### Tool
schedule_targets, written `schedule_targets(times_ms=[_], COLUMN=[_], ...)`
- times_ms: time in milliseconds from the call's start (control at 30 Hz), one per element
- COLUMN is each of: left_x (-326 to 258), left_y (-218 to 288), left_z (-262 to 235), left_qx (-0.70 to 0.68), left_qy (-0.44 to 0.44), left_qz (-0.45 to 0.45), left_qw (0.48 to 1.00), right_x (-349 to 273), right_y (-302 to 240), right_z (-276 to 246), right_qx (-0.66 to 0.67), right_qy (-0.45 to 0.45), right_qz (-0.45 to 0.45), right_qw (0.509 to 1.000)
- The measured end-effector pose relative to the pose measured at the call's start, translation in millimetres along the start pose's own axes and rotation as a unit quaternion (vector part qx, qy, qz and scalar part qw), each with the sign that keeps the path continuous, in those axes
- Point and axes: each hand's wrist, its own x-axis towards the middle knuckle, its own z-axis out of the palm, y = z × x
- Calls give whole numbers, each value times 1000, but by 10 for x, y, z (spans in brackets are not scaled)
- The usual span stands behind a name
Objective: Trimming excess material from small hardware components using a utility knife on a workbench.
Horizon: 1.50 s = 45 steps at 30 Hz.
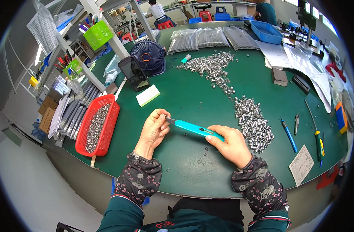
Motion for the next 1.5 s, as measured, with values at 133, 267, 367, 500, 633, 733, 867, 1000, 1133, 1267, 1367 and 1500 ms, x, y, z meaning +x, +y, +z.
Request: schedule_targets(times_ms=[133, 267, 367, 500, 633, 733, 867, 1000, 1133, 1267, 1367, 1500], left_x=[-5, -23, -29, -26, -32, -24, -19, 7, -5, -16, -20, -49], left_y=[-11, -16, -12, -16, -25, -25, -9, 7, 31, 48, 59, 64], left_z=[17, 35, 22, 13, 6, 4, 6, 18, -12, -26, 16, 76], left_qx=[21, 26, 24, 6, -13, -29, -37, -53, -63, -61, -55, 50], left_qy=[12, 23, 26, 32, 55, 53, 74, 80, 94, 94, 94, 49], left_qz=[-6, -7, -21, -56, -75, -76, -82, -65, -58, -63, -72, -58], left_qw=[1000, 999, 999, 998, 996, 995, 993, 993, 992, 992, 991, 996], right_x=[-7, -14, -14, -11, 8, 25, 48, 49, 68, 60, 48, 12], right_y=[66, -28, -52, -69, -86, -71, -47, 15, -75, 46, -104, 123], right_z=[24, 5, 4, 2, 0, -56, -26, -51, -56, -52, -119, -161], right_qx=[-30, -102, -145, -215, -257, -231, -265, -399, -341, -384, -302, -334], right_qy=[22, 39, 71, 113, 171, 231, 264, 164, 239, 146, 255, 187], right_qz=[-14, -20, -57, -117, -173, -172, -203, -186, -207, -173, -192, -117], right_qw=[999, 994, 985, 963, 935, 929, 905, 883, 885, 895, 898, 916])
